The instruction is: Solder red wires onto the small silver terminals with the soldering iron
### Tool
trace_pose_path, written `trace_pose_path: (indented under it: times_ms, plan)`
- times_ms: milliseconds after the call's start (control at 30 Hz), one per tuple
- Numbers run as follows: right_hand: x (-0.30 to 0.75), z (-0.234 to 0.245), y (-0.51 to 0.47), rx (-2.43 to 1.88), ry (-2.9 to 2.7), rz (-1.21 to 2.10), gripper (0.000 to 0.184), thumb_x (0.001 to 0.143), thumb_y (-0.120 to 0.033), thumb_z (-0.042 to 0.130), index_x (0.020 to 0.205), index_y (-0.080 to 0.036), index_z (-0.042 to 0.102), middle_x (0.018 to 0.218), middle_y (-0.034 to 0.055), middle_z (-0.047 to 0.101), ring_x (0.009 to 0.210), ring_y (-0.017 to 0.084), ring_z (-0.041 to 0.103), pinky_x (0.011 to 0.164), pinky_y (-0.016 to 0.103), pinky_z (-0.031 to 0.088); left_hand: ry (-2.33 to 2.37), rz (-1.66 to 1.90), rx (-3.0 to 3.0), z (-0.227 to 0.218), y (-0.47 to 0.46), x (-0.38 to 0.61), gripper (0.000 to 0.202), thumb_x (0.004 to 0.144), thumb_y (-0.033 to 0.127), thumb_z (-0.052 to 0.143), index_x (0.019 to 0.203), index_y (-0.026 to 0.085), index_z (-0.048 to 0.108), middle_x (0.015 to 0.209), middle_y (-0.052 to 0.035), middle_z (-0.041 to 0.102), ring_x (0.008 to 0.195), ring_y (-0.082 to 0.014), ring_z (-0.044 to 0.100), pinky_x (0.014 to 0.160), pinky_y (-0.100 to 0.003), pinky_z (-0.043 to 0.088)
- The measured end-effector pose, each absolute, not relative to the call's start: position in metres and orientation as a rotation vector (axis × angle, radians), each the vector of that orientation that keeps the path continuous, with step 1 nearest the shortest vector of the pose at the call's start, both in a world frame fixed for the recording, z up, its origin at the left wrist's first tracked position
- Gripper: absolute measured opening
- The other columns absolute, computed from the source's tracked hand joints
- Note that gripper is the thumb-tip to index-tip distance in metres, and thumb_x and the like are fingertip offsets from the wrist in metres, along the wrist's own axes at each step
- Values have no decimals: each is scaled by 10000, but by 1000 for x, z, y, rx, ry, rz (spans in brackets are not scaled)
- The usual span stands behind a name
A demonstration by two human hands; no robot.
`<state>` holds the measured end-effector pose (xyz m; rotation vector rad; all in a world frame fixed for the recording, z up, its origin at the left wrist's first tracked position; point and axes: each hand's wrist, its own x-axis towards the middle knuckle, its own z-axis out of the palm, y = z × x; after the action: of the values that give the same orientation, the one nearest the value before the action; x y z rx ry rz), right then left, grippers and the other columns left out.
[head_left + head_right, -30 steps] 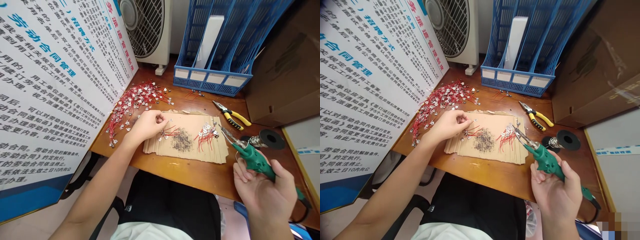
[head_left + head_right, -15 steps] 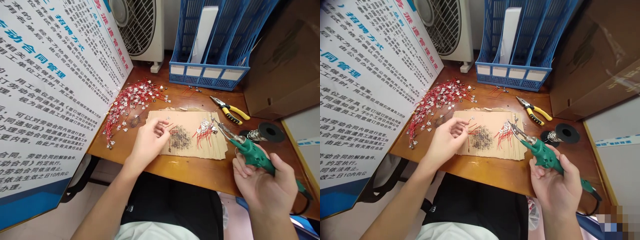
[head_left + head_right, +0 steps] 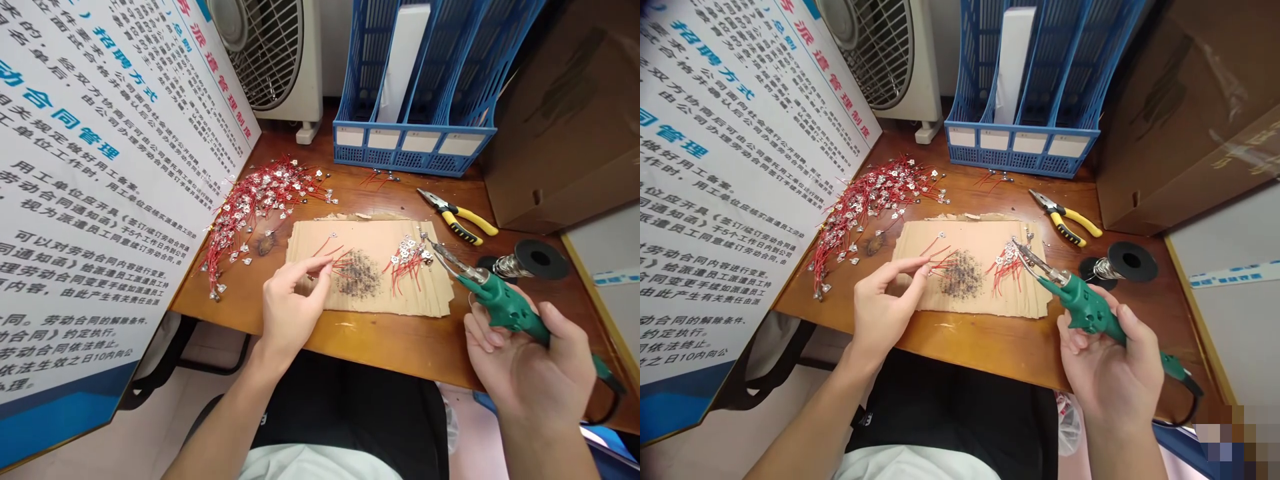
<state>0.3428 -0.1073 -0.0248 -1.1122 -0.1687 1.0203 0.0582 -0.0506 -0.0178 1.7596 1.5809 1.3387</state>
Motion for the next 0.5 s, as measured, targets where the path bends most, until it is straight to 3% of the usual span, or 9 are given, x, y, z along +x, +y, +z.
trace_pose_path:
  times_ms: [100, 300, 500]
  plan:
    - [343, -26, -107, -1120, -185, 1025, 546, 486, -528, 1117, 760, -215, 763, 585, -47, 477, 516, 102, 387, 421, 198, 439, 1543, 1261, 1875, -21, -58, 47, 176, 1019, 218, 795, 1132, 261, 922, 1047, -20, 913, 901, -160, 832, 943, -306, 667]
    - [343, -27, -106, -1132, -168, 1024, 543, 500, -532, 1101, 780, -206, 770, 599, -46, 494, 525, 97, 397, 441, 197, 443, 1440, 1167, 2046, -20, -62, 28, 203, 1001, 161, 778, 1138, 242, 904, 942, -12, 861, 813, -139, 770, 800, -265, 629]
    - [342, -24, -106, -1151, -186, 1023, 587, 453, -557, 1117, 779, -207, 777, 602, -37, 524, 519, 97, 386, 425, 206, 424, 1437, 1253, 2009, -23, -60, 30, 155, 999, 176, 784, 1063, 246, 907, 801, 23, 797, 726, -117, 703, 746, -256, 572]
